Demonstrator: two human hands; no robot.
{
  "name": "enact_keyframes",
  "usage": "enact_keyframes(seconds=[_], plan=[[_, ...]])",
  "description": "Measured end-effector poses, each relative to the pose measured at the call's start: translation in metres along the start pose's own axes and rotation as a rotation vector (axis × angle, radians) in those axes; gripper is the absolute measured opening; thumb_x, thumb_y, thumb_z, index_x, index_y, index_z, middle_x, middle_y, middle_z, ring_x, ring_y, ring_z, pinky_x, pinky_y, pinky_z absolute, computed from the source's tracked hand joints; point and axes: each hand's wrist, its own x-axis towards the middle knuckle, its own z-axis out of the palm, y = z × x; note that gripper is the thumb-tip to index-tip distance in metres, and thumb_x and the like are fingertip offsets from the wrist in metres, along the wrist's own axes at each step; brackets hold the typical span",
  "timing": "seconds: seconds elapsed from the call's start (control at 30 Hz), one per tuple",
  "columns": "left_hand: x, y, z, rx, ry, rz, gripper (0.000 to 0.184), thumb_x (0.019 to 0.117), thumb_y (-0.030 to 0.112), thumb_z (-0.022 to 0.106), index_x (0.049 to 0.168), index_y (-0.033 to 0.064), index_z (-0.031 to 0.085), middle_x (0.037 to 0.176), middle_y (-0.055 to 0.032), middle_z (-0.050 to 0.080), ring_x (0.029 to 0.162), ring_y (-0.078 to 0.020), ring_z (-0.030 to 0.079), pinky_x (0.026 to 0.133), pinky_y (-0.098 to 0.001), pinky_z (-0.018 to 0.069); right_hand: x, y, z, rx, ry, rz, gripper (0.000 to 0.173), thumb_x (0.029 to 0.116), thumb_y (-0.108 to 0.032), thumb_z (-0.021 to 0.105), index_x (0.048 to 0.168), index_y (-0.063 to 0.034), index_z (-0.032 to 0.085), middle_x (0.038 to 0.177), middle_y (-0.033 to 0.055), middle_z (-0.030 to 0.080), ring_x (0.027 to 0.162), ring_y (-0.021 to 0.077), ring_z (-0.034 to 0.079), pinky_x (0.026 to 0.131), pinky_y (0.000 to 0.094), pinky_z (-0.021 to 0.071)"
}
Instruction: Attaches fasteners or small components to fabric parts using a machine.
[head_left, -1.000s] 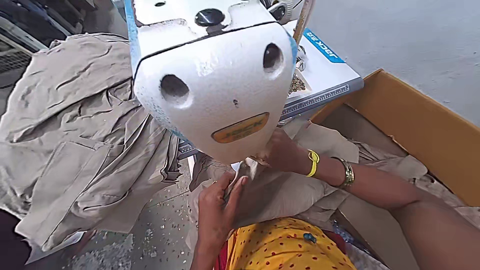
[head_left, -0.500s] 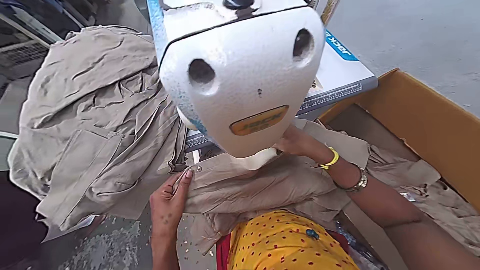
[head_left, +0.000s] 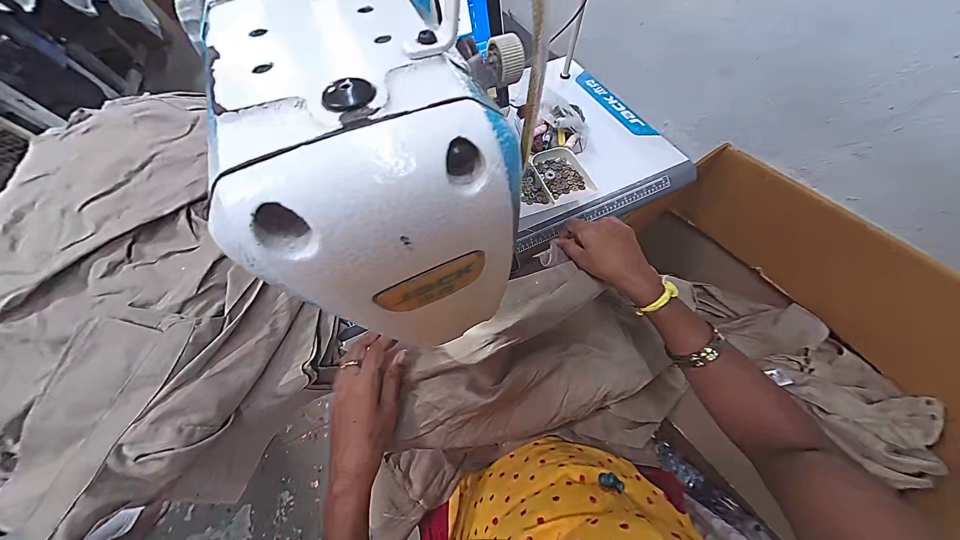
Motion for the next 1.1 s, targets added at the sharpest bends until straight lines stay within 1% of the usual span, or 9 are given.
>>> enact_keyframes(seconds=[0.13,0.3,0.43,0.53,0.73,0.83,0.9,1.0,1.1], plan=[[0.015,0.038,0.012,-0.542,-0.160,-0.155,0.060,0.1080,0.039,0.036,0.143,-0.0089,0.045,0.138,-0.0168,0.057,0.126,-0.0061,0.054,0.108,-0.0240,0.0437,0.034,-0.007,0.022,0.022,0.298,-0.193,0.026,0.0997,-0.027,0.065,0.109,-0.0038,0.074,0.103,0.0198,0.069,0.101,0.0401,0.066,0.084,0.0545,0.0517],[0.023,0.063,0.022,-0.623,-0.094,-0.360,0.050,0.1057,0.023,0.039,0.144,-0.0093,0.040,0.134,-0.0178,0.057,0.120,-0.0048,0.055,0.103,-0.0209,0.0444,0.061,-0.017,0.037,-0.133,0.226,-0.224,0.037,0.0933,-0.031,0.075,0.117,-0.0030,0.073,0.122,0.0232,0.064,0.115,0.0455,0.057,0.090,0.0598,0.0466],[0.021,0.063,0.027,-0.651,-0.028,-0.383,0.049,0.1042,0.023,0.042,0.141,-0.0100,0.041,0.125,-0.0137,0.059,0.109,0.0009,0.058,0.094,-0.0157,0.0475,0.047,-0.016,0.039,0.080,0.399,-0.337,0.016,0.0974,-0.019,0.068,0.098,-0.0043,0.074,0.104,0.0165,0.070,0.103,0.0370,0.065,0.085,0.0506,0.0513],[0.022,0.056,0.033,-0.748,0.034,-0.336,0.054,0.1025,0.024,0.048,0.135,-0.0175,0.037,0.118,-0.0133,0.057,0.103,0.0017,0.059,0.088,-0.0126,0.0486,0.025,-0.019,0.022,0.395,0.400,-0.263,0.011,0.0967,-0.008,0.068,0.101,-0.0007,0.074,0.098,0.0146,0.072,0.088,0.0269,0.070,0.080,0.0418,0.0571],[0.028,0.059,0.031,-0.614,0.045,-0.380,0.050,0.0976,0.030,0.051,0.129,-0.0092,0.048,0.112,-0.0079,0.059,0.102,0.0007,0.057,0.091,-0.0182,0.0480,0.014,-0.031,-0.004,0.777,0.114,-0.069,0.015,0.0981,-0.012,0.068,0.112,-0.0077,0.071,0.091,0.0038,0.072,0.075,0.0080,0.064,0.070,0.0277,0.0544],[0.015,0.064,0.021,-0.381,0.089,-0.170,0.032,0.0973,0.028,0.056,0.080,0.0020,0.062,0.065,0.0027,0.055,0.060,0.0014,0.053,0.058,-0.0194,0.0449,0.004,-0.065,-0.011,0.579,0.297,-0.308,0.011,0.0921,-0.012,0.072,0.091,-0.0018,0.068,0.077,0.0061,0.066,0.066,0.0134,0.062,0.061,0.0323,0.0509],[-0.002,0.076,0.007,-0.392,0.000,0.077,0.039,0.0991,0.028,0.057,0.068,0.0055,0.059,0.054,0.0027,0.047,0.049,0.0004,0.045,0.047,-0.0175,0.0386,-0.011,-0.084,-0.002,0.371,0.486,-0.696,0.015,0.0901,-0.013,0.069,0.083,-0.0004,0.071,0.076,0.0111,0.069,0.071,0.0211,0.068,0.064,0.0354,0.0561],[-0.015,0.082,0.006,-0.417,-0.037,0.142,0.038,0.0995,0.034,0.059,0.070,0.0099,0.058,0.054,0.0068,0.044,0.048,0.0046,0.039,0.046,-0.0126,0.0324,-0.022,-0.109,0.007,0.138,0.534,-1.048,0.022,0.0989,-0.009,0.057,0.079,-0.0094,0.068,0.068,0.0048,0.065,0.070,0.0202,0.066,0.063,0.0315,0.0501],[-0.017,0.078,0.005,-0.392,0.023,0.151,0.034,0.0991,0.033,0.061,0.090,0.0037,0.075,0.064,0.0025,0.062,0.055,0.0063,0.050,0.054,-0.0104,0.0413,-0.021,-0.114,0.005,0.184,0.421,-0.978,0.019,0.0942,-0.012,0.061,0.080,-0.0096,0.073,0.075,0.0048,0.071,0.079,0.0191,0.070,0.066,0.0306,0.0517]])
